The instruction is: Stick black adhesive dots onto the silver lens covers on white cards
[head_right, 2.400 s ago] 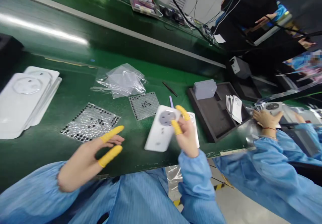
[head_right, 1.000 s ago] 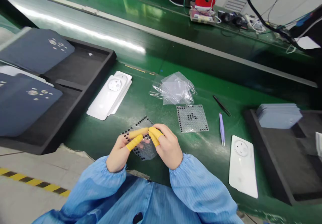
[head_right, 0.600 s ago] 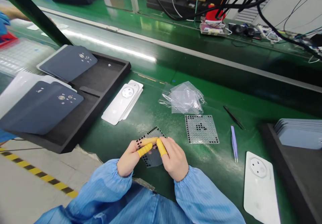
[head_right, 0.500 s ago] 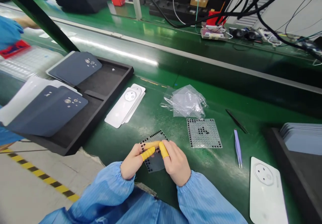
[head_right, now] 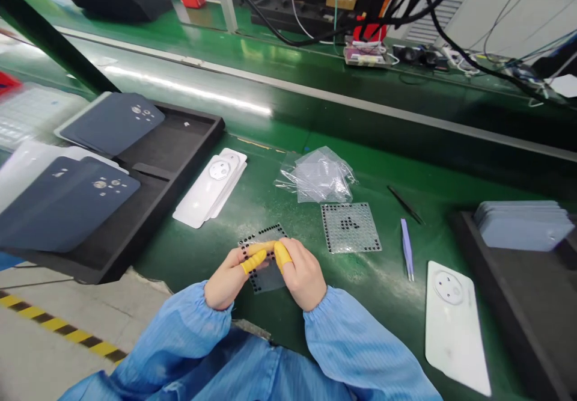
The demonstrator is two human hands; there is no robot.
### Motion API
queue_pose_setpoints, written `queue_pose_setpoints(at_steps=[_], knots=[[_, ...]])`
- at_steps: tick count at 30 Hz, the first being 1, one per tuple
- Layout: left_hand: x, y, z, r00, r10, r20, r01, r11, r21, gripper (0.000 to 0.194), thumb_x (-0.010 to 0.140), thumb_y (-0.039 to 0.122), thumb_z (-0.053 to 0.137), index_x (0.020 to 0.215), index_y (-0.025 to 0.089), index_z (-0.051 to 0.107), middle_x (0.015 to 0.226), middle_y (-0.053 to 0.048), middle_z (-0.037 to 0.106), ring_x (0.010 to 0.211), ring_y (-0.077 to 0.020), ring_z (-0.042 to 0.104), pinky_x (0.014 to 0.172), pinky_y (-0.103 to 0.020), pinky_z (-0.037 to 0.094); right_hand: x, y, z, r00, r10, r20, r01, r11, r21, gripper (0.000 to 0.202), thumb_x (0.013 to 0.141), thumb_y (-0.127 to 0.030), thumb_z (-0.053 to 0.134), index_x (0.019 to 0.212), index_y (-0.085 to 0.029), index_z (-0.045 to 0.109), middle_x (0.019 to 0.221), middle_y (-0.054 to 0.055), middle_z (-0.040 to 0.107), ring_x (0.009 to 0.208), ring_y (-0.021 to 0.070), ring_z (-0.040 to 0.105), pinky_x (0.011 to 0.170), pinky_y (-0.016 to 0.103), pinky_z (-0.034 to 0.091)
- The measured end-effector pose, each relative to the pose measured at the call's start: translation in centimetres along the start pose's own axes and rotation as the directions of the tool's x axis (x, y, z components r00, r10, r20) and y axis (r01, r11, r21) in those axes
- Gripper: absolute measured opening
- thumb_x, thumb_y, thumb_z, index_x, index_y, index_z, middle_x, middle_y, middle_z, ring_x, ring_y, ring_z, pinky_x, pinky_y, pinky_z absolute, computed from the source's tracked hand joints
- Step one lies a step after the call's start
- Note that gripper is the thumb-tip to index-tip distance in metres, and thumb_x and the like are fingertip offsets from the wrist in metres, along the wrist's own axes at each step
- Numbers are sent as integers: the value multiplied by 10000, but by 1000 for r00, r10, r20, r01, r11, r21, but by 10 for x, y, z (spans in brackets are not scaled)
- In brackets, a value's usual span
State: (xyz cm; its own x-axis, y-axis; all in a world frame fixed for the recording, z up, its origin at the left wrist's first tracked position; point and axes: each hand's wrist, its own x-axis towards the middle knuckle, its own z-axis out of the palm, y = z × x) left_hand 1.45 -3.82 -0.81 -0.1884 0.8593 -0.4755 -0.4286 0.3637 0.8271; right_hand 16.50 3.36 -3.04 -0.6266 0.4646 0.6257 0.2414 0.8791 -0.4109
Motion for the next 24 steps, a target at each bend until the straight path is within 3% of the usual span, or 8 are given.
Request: queue_pose_setpoints(at_steps=[5,9,14,16,19,21,24], knots=[[-1,4,3,1000,-5,28,6,999,-38,389,677,435,755,942,151,760,1053,-120,731,1097,-312,608,1002,-435,425,0,-2,1,998,63,-2,-63,998,8,273,884,-55,465,1123,-123,578,1043,173,656,1008,227,636,809,370,594],[2,3,4,999,12,31,-12,1000,3,411,703,467,722,960,148,750,1052,-119,730,1078,-301,622,992,-425,441,-2,0,4,999,44,-3,-44,999,4,320,877,-51,464,1176,-130,544,1068,168,638,1031,234,621,847,381,577],[13,3,2,996,35,81,-48,984,171,479,723,550,657,929,125,730,992,-140,737,948,-281,684,823,-388,547,1,7,11,973,231,-23,-230,973,17,233,896,-97,433,1088,-166,546,974,117,623,926,206,619,789,360,570],[15,7,-4,996,41,83,-63,958,280,488,726,531,661,968,109,703,972,-147,736,876,-264,699,738,-365,568,3,10,11,969,243,-52,-241,970,29,210,906,-95,418,1061,-174,536,936,101,605,885,192,606,748,344,565],[17,23,-22,995,98,20,-95,870,483,628,658,424,755,1174,105,596,980,-135,725,812,-245,690,719,-377,566,3,10,8,973,214,-91,-215,977,-3,188,908,-84,441,1049,-174,527,939,95,589,901,188,587,756,344,553],[24,42,-40,978,192,-75,-103,770,630,735,655,384,763,1284,108,503,1070,-154,683,870,-273,660,798,-451,535,2,8,5,977,189,-100,-193,981,-27,179,902,-78,471,1046,-169,527,938,95,590,902,185,584,757,337,549],[47,75,-69,887,402,-228,-64,595,801,675,767,332,660,1343,79,414,1304,-226,508,1174,-358,497,995,-539,386,1,3,3,984,148,-97,-151,988,-20,185,894,-72,498,1051,-165,531,935,94,597,895,181,590,761,335,550]])
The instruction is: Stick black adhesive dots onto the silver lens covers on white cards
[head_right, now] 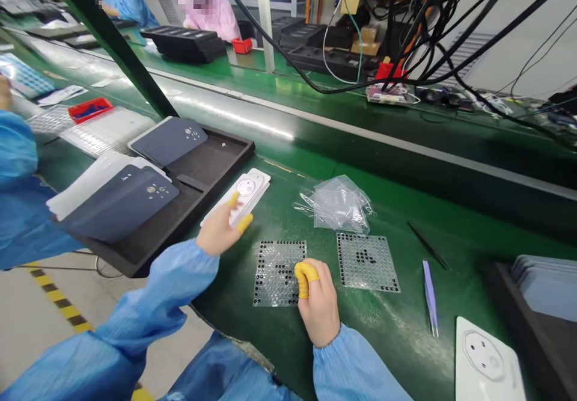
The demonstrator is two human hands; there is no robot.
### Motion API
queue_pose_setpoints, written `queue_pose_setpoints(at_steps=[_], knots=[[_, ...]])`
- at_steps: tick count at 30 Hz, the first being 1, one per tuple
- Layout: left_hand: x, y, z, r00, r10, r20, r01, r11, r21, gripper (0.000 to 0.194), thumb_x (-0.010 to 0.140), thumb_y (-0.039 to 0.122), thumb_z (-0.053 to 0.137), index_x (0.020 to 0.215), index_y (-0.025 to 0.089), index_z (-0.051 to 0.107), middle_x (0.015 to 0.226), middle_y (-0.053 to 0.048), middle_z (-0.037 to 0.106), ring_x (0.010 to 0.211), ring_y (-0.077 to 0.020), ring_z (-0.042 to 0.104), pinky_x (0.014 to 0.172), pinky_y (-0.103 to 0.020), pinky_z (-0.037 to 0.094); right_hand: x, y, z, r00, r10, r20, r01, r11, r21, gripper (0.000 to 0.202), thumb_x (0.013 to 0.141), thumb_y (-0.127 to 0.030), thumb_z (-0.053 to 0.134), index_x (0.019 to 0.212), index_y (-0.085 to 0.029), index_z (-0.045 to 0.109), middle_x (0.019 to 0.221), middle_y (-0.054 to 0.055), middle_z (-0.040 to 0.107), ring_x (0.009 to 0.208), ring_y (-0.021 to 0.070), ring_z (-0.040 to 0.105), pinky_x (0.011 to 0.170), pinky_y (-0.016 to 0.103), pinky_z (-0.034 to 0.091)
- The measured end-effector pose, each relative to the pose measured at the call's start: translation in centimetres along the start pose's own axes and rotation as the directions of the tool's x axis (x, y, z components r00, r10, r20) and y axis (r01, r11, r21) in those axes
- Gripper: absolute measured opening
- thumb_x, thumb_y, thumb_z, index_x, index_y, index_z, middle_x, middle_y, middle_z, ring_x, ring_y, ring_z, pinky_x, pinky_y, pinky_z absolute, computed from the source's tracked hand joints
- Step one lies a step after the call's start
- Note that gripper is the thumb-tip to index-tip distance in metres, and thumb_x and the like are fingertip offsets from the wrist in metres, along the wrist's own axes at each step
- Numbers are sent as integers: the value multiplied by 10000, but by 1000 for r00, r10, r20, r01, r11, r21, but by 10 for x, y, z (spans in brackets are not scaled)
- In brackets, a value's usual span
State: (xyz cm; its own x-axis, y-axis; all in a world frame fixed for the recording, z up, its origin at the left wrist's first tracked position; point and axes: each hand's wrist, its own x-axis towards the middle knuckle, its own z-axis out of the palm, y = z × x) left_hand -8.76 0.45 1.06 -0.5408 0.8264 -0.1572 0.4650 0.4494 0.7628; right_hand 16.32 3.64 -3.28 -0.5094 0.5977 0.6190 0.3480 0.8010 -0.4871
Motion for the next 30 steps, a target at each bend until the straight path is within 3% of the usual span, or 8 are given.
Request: queue_pose_setpoints(at_steps=[2,5,9,14,17,20,24,30], knots=[[27,-3,-11,991,25,-128,-9,992,125,605,776,270,653,1295,38,446,1337,-251,453,1255,-378,412,1046,-537,327,-1,-2,-1,1000,-22,4,22,1000,7,189,897,-80,495,1064,-160,532,957,103,600,913,185,597,783,344,551],[55,-4,-20,972,56,-226,2,969,247,440,813,292,650,1185,83,542,1248,-176,535,1170,-320,499,999,-523,385,-3,0,-1,999,-46,7,46,999,-5,174,918,-118,464,1075,-144,534,1001,126,603,946,195,610,793,341,555],[57,8,-41,949,81,-304,11,957,290,327,845,288,620,1131,140,560,1171,-113,585,1066,-262,574,916,-471,456,-2,8,-1,996,-90,-22,89,996,-19,159,936,-165,431,1043,-131,543,991,131,606,904,184,623,752,302,559],[-2,37,-47,971,173,-167,-147,977,158,383,814,269,607,1169,170,504,1155,-99,639,1071,-260,612,904,-387,496,12,2,-17,994,-61,-91,59,998,-35,166,892,-105,474,1033,-140,554,951,112,606,882,181,614,744,295,547],[-54,52,-15,975,209,80,-195,969,-150,387,806,351,622,1123,146,539,1078,-95,682,946,-235,669,774,-322,558,23,-14,-31,982,-46,-186,30,996,-89,224,834,-28,522,1002,-167,571,914,80,621,870,175,615,861,356,526],[-94,61,19,940,199,278,-63,900,-430,340,783,320,656,1066,151,575,952,-70,713,793,-209,694,629,-273,570,32,-28,-41,981,-65,-185,38,988,-148,240,823,-23,537,998,-183,577,892,53,653,834,156,621,955,416,478],[-117,67,43,948,182,260,-22,854,-519,320,756,226,691,1056,172,596,907,-28,725,742,-169,694,625,-226,568,29,-41,-48,996,-56,-63,44,984,-174,221,864,-53,483,985,-204,589,943,42,697,903,158,626,1000,455,431],[-122,66,41,944,244,221,-73,809,-584,360,744,124,681,1087,188,592,885,-1,738,683,-132,696,596,-172,563,16,-48,-59,997,-73,10,74,992,-106,208,857,-123,488,1004,-182,622,1132,99,666,1134,245,579,1036,524,387]])
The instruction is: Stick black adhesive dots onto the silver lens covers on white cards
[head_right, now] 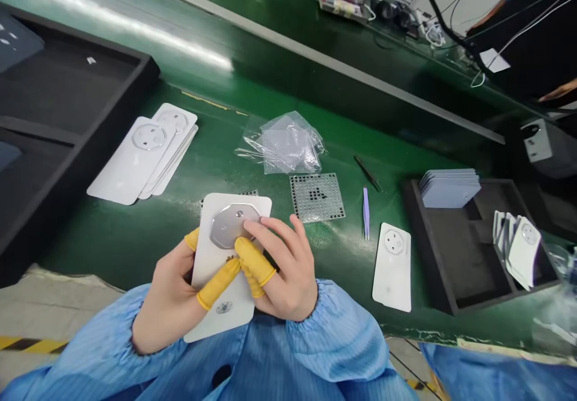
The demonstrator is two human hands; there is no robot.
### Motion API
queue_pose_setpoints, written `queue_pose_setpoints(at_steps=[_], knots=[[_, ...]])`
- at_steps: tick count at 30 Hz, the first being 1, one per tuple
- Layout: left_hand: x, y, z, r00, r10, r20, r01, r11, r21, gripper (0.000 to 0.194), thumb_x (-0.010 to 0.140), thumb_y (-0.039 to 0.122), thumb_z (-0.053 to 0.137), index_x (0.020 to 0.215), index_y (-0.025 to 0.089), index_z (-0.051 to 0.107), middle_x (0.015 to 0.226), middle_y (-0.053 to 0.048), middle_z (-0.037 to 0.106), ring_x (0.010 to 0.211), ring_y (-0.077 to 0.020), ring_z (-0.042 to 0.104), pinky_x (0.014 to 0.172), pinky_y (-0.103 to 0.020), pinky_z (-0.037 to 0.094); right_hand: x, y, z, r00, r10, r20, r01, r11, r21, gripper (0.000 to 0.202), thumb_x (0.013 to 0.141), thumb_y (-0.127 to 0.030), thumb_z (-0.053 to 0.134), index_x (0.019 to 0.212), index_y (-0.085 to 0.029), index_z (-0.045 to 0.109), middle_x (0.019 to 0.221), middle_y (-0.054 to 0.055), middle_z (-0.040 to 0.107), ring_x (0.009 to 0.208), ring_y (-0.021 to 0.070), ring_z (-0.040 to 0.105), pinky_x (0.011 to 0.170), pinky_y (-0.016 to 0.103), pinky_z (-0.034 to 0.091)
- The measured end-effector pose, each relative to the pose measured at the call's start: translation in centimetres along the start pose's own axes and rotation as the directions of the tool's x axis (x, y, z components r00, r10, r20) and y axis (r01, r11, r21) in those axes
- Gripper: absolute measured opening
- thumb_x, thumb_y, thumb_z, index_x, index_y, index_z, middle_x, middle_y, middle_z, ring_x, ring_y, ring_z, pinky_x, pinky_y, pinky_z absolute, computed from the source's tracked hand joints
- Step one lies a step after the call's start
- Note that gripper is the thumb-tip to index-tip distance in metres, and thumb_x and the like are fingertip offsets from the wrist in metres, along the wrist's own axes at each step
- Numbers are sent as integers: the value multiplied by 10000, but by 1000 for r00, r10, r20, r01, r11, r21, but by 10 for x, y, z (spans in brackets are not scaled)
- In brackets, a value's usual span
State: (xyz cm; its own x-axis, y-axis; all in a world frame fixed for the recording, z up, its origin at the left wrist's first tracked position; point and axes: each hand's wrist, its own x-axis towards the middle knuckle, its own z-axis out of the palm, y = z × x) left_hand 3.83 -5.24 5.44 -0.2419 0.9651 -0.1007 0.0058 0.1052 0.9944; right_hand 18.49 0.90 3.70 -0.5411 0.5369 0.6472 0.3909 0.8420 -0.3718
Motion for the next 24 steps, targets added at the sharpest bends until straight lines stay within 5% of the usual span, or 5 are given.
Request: queue_pose_setpoints(at_steps=[7,16,21,24], knots=[[2,1,0,995,99,-2,-98,986,138,355,748,92,659,1074,204,579,856,37,732,647,-100,680,585,-142,537,0,2,1,998,19,53,-19,1000,10,267,853,-163,447,1051,-194,623,1255,112,599,1190,261,548,1033,524,385],[-1,-8,-2,997,-57,-42,67,953,295,351,716,211,647,1059,208,575,874,-37,737,686,-217,703,556,-267,553,-7,4,2,963,33,266,-84,979,183,429,866,-173,431,1287,-123,498,1451,191,384,1339,331,380,1014,561,419],[-2,-17,3,991,-134,12,128,968,215,342,717,193,648,1048,201,563,895,-51,731,738,-229,707,617,-289,568,-22,8,13,964,93,248,-166,942,291,455,892,-175,409,1342,-147,466,1454,161,391,1343,323,379,1028,577,417],[-2,-14,5,980,-191,50,189,981,29,401,733,232,678,1112,190,555,996,-79,725,796,-239,710,646,-293,585,-26,7,14,979,158,127,-191,929,316,403,931,-224,380,1312,-193,509,1433,122,435,1332,305,404,1039,578,414]])
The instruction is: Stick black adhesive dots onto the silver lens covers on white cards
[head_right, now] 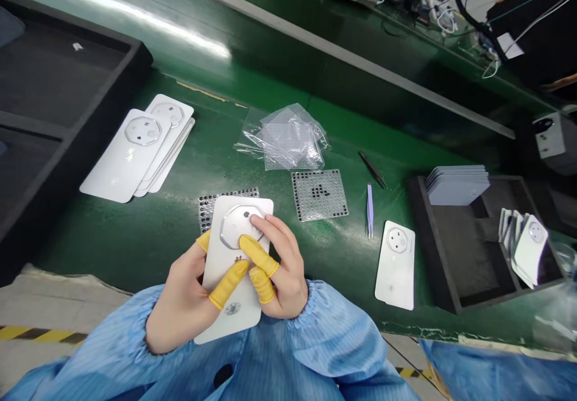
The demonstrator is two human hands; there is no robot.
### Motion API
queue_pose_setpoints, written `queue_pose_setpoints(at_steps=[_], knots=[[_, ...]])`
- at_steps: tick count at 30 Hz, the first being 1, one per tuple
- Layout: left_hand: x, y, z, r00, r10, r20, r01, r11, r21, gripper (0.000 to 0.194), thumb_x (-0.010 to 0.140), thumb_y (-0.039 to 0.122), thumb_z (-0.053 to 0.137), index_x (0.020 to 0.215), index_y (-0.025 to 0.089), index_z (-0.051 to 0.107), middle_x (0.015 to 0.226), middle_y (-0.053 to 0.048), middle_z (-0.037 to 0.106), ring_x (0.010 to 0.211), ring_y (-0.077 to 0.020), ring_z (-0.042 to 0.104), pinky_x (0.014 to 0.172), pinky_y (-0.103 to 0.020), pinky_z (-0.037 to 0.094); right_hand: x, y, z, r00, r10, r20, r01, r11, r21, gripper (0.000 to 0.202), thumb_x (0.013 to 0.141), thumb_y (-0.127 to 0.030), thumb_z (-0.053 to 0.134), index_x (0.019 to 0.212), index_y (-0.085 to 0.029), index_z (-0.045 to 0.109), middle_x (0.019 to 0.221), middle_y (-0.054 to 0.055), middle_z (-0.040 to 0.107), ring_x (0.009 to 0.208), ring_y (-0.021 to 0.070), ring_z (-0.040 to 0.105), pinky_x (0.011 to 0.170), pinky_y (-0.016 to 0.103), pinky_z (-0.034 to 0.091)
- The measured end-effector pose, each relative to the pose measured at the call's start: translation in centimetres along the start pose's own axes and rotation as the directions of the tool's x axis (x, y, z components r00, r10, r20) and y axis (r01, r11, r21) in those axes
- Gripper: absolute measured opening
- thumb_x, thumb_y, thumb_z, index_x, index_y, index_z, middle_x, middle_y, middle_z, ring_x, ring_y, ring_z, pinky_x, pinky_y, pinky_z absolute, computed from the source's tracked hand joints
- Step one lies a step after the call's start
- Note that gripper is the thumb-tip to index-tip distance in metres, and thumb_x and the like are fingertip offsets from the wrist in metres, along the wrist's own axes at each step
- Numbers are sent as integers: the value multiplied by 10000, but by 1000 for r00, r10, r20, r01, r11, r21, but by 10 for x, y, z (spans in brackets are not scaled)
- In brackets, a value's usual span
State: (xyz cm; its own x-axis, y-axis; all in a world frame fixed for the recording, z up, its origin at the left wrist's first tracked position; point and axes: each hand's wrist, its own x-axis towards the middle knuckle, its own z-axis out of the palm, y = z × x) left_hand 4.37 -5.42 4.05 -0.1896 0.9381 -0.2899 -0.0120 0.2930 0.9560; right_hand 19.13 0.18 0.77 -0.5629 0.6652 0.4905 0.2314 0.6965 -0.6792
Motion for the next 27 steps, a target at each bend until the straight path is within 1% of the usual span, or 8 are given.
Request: queue_pose_setpoints(at_steps=[7,12,14,17,20,22,24,27], knots=[[8,9,-8,995,-90,33,96,955,-282,444,748,369,697,1123,171,568,953,-96,736,696,-226,711,549,-282,591,8,-4,3,951,245,-189,-192,946,261,396,959,-227,399,1346,-284,461,1341,72,544,1258,248,518,988,499,515],[9,-1,-21,980,-160,-119,120,951,-286,282,687,363,752,840,154,639,740,-50,734,573,-198,683,472,-255,559,5,-4,19,948,310,-73,-266,898,351,486,906,-164,528,1366,-294,440,1297,75,583,1090,199,644,858,351,611],[5,-7,-33,942,-182,-282,120,967,-223,271,665,361,768,800,160,646,681,-28,721,531,-188,664,437,-246,538,6,-3,21,958,286,1,-268,898,348,507,908,-153,519,1384,-288,411,1316,76,571,1116,198,631,875,359,603],[0,-16,-60,816,-176,-550,188,982,-35,265,668,379,767,780,170,648,638,-7,701,520,-189,653,416,-245,526,12,6,26,977,179,113,-193,973,127,520,887,-183,568,1385,-218,418,1362,118,529,1242,229,537,1008,429,518],[0,-23,-89,750,-20,-661,195,962,192,363,692,375,755,975,181,636,866,-26,722,750,-230,698,573,-267,583,13,24,36,974,15,224,6,996,-94,408,869,-179,596,1273,-173,540,1346,152,542,1299,252,474,1044,472,472],[0,-27,-103,764,102,-637,116,950,291,511,738,345,721,1202,218,548,1150,-38,666,1021,-256,654,837,-314,566,12,33,42,974,-26,227,58,989,-136,318,873,-130,570,1186,-177,600,1301,142,585,1287,245,490,1019,470,491],[0,-30,-108,824,114,-555,85,944,320,470,776,359,675,1211,219,570,1215,-47,648,1131,-277,602,986,-366,485,11,37,45,987,4,159,15,993,-118,295,874,-107,559,1155,-176,616,1244,131,628,1249,232,531,1010,454,502],[3,-31,-96,943,-78,-322,144,972,186,377,751,475,658,921,144,716,954,-95,744,982,-319,666,880,-402,540,12,33,40,996,68,57,-65,997,-47,301,872,-89,557,1155,-171,618,1193,125,658,1189,211,581,1004,420,513]])
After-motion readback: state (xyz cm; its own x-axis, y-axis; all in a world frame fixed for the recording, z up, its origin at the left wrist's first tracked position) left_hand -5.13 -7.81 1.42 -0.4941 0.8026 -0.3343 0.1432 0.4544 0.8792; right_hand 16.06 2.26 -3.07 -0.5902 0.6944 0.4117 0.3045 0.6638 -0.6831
